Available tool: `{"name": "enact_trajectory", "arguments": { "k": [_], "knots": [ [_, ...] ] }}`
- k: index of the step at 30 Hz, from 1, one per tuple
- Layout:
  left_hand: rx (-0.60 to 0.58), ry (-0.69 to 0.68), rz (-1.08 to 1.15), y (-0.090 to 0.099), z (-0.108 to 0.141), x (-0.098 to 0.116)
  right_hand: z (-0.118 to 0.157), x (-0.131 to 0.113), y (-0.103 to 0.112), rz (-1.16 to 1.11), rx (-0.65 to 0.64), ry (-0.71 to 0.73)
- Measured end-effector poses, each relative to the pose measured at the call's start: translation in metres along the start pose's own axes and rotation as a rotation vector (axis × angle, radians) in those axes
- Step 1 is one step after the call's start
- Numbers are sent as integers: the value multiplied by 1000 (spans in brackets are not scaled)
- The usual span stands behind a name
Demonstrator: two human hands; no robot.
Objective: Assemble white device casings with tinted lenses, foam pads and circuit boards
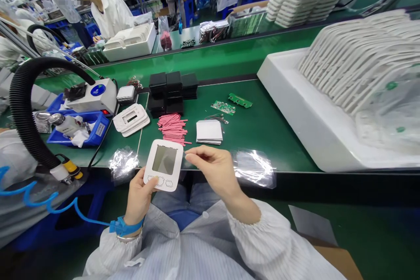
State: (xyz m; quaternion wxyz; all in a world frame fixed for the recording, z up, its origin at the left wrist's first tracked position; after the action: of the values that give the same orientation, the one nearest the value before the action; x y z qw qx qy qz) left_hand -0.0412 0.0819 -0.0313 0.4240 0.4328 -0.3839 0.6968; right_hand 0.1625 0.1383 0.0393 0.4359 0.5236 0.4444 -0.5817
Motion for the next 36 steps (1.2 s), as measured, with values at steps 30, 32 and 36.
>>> {"name": "enact_trajectory", "arguments": {
  "k": [30,32,36],
  "knots": [
    [-49,6,21,-9,5,3,-1,20,-29,178,-32,175],
    [-51,3,23,-9,5,4,5,8,-29,239,-7,354],
    [-46,7,16,-7,6,4,9,-5,-23,333,71,531]
  ]
}}
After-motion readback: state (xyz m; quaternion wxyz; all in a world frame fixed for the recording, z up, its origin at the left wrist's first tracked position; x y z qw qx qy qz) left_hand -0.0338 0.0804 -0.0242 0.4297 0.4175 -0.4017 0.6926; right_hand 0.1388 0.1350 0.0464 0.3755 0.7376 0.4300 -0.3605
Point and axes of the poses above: each hand's wrist, its own z-axis away from the middle knuckle, its own y-axis out of the back of the hand, x = y × z, the point moved 9 cm from there along -z, towards the middle knuckle, and after that the axes turned 10 degrees about x, right-handed, at the moved point
